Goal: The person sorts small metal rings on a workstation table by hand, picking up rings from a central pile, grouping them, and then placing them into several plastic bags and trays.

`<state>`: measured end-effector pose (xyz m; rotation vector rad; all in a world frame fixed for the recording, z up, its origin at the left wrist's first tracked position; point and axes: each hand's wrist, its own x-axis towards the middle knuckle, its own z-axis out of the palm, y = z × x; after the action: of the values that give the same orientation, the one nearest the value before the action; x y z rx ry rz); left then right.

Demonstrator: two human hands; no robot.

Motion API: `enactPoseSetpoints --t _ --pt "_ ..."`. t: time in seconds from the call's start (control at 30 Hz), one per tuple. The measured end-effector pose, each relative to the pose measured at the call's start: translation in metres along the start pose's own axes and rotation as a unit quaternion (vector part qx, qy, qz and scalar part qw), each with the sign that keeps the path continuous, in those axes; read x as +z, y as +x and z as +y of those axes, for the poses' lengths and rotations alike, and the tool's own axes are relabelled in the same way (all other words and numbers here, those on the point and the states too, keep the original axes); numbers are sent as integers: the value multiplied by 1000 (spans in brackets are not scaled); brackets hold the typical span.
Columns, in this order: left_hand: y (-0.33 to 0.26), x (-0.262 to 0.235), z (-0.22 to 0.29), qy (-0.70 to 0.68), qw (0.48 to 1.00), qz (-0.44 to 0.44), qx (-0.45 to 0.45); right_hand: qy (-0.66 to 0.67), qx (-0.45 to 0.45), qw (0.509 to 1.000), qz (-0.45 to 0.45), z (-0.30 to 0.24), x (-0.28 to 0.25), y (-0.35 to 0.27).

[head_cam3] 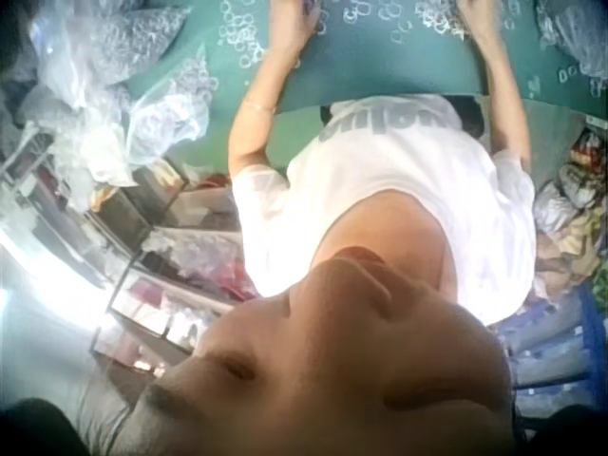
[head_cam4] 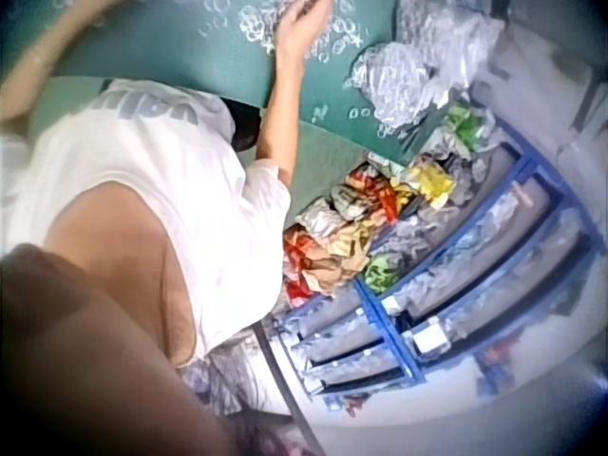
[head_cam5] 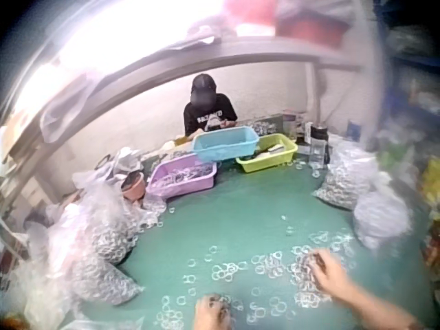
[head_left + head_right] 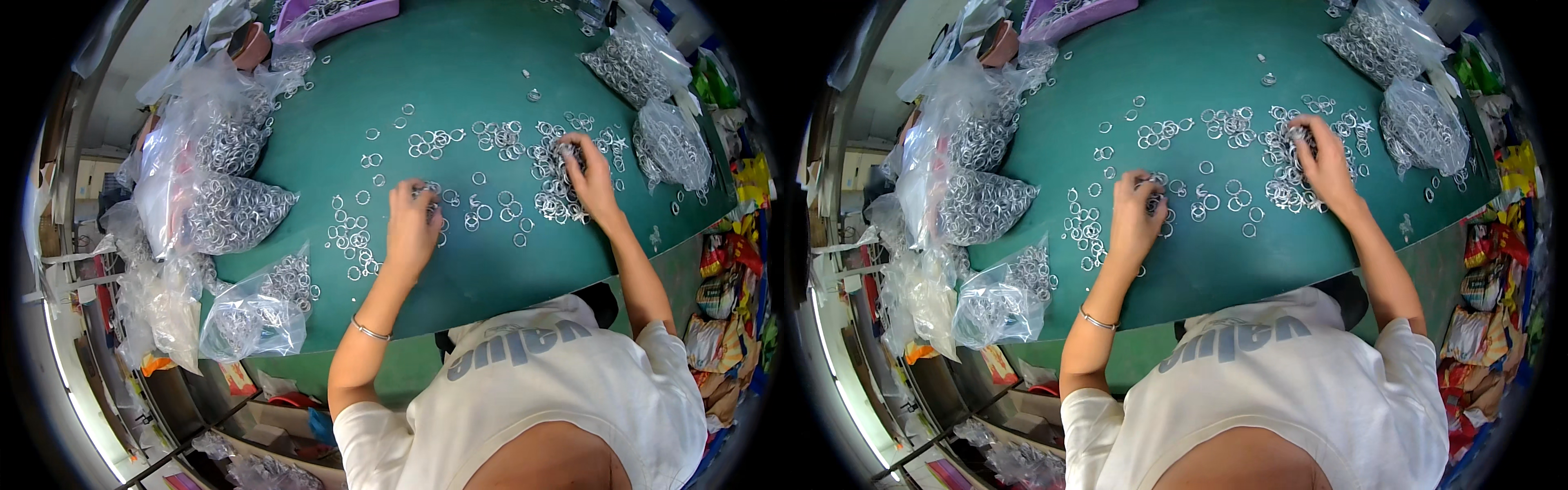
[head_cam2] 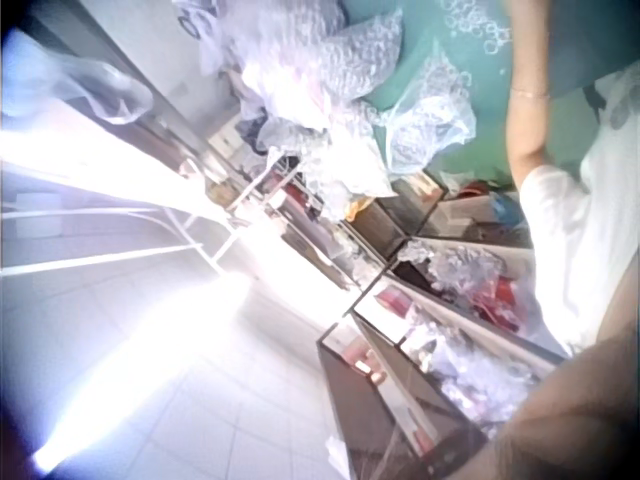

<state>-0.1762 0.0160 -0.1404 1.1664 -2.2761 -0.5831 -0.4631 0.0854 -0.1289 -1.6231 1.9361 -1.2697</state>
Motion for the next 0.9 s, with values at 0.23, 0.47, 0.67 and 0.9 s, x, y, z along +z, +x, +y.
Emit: enactPoseSetpoints --t 0.23,0.47,0.67,0.9 --pt "0 -28 -22 -521 795 74 -301 -174 -167 970 -12 -30 0 0" --pt "-1 -41 -9 -598 752 121 -250 -119 -168 962 -178 -23 37 -17" --pt "-5 -39 -23 -450 844 134 -258 -163 -228 951 -131 -29 31 -13" --pt "-6 -38 -29 -427 874 116 -200 104 -87 975 -175 -22 24 -7"
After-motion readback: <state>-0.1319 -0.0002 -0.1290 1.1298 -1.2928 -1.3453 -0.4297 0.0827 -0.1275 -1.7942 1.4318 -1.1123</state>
